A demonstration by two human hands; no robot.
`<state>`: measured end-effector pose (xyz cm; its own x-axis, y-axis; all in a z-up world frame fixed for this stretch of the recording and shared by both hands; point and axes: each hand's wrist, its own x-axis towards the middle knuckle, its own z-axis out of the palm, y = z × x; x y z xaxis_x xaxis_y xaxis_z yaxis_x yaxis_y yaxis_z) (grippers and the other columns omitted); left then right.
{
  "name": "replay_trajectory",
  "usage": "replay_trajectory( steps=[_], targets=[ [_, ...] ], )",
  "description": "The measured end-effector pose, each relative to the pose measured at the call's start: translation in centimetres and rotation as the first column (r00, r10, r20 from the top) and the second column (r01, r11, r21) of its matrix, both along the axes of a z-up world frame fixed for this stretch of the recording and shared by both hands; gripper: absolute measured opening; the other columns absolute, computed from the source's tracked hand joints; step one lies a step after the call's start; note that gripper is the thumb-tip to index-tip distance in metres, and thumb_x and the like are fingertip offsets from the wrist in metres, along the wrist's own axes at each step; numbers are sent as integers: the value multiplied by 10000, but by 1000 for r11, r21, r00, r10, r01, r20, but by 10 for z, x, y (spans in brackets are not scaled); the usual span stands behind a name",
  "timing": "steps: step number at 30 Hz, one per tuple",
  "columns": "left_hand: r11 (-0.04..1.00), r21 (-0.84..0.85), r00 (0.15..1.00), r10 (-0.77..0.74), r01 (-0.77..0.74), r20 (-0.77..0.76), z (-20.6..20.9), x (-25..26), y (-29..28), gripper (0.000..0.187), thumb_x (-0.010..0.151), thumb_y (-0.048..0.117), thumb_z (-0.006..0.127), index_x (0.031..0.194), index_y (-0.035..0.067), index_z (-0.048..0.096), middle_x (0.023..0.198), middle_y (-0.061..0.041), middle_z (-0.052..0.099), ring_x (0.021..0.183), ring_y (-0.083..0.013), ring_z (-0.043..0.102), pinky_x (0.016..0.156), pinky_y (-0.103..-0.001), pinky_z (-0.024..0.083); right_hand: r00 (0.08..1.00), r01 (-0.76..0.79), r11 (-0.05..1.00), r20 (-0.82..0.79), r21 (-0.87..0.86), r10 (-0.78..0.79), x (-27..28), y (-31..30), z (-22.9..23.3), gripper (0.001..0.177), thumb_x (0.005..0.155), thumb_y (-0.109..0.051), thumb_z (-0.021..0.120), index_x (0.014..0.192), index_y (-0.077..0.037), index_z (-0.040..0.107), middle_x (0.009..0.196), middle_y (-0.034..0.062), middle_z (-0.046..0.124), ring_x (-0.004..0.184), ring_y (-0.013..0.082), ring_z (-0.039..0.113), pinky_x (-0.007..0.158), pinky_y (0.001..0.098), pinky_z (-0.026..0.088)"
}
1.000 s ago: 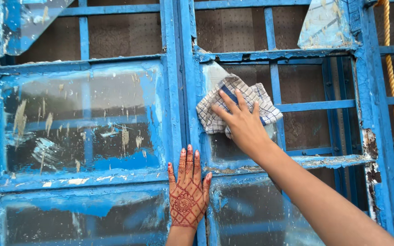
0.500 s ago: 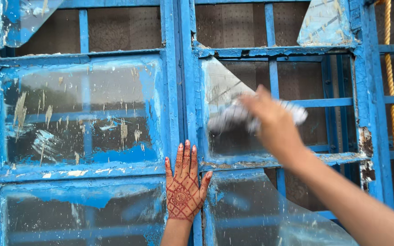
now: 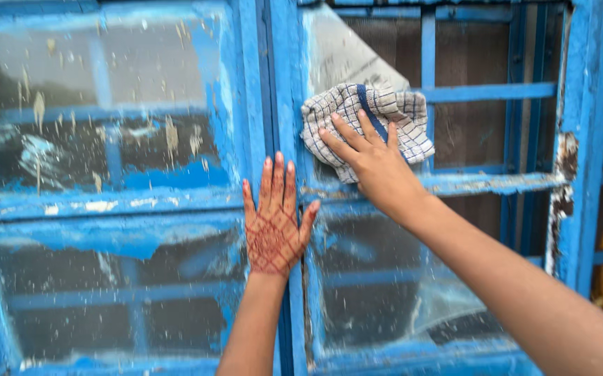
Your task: The person sprays liquid on a glass window pane and wipes the surface with a checkered cloth, repeating the action across different sections of the blue-framed window.
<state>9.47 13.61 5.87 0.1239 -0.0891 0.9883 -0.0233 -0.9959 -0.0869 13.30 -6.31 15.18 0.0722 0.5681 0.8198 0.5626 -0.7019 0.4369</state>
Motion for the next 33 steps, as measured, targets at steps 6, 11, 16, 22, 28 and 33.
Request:
replay_trajectory(
  steps=[6,11,16,22,28,33],
  targets=[
    [998,11,997,70,-69,-15,2,0,-2,763,1022,565,393,1605,80,310,1709,-89,204,1581,-241,147,1255,-548,62,974,137,982,-165,-131,-158,-9,-43,-9,1152,659,-20,777,1602,-408,240,1728,-37,113,1538,359,95,1158,739,147],
    [998,3,998,64,-64,-10,0,0,-1,758,1012,561,404,1596,86,321,1701,-87,213,1576,-239,149,1251,-548,65,963,14,986,-267,163,30,-2,-39,15,1075,690,5,689,1583,-391,239,1703,-14,71,1545,399,-2,1101,790,44],
    [999,7,999,46,-46,1,-2,2,1,745,1014,541,402,1601,89,317,1704,-79,217,1576,-231,159,1252,-539,73,980,35,991,-190,-130,-59,-3,-19,-9,1086,628,-112,691,1573,-421,254,1711,-70,95,1579,298,7,1150,776,-17],
    [999,13,999,41,-42,34,-1,3,2,741,1001,547,405,1589,105,319,1690,-70,217,1562,-230,168,1243,-537,76,997,-83,983,9,161,82,24,-16,52,844,796,-394,675,1561,-376,318,1699,-43,150,1570,264,77,1142,791,-25],
    [999,7,999,33,-33,27,-3,3,2,739,1004,542,408,1598,111,317,1697,-68,223,1570,-227,167,1250,-532,75,986,-165,966,32,201,161,26,11,13,910,741,-335,656,1595,-361,344,1723,-7,154,1594,288,76,1179,746,-13],
    [1000,-2,1000,20,-19,19,0,1,1,741,1005,554,411,1594,115,315,1692,-73,222,1568,-227,160,1249,-531,69,999,-8,994,54,110,2,45,-26,20,945,703,-342,698,1586,-292,367,1725,-20,142,1595,244,82,1203,744,-20]
  ],
)
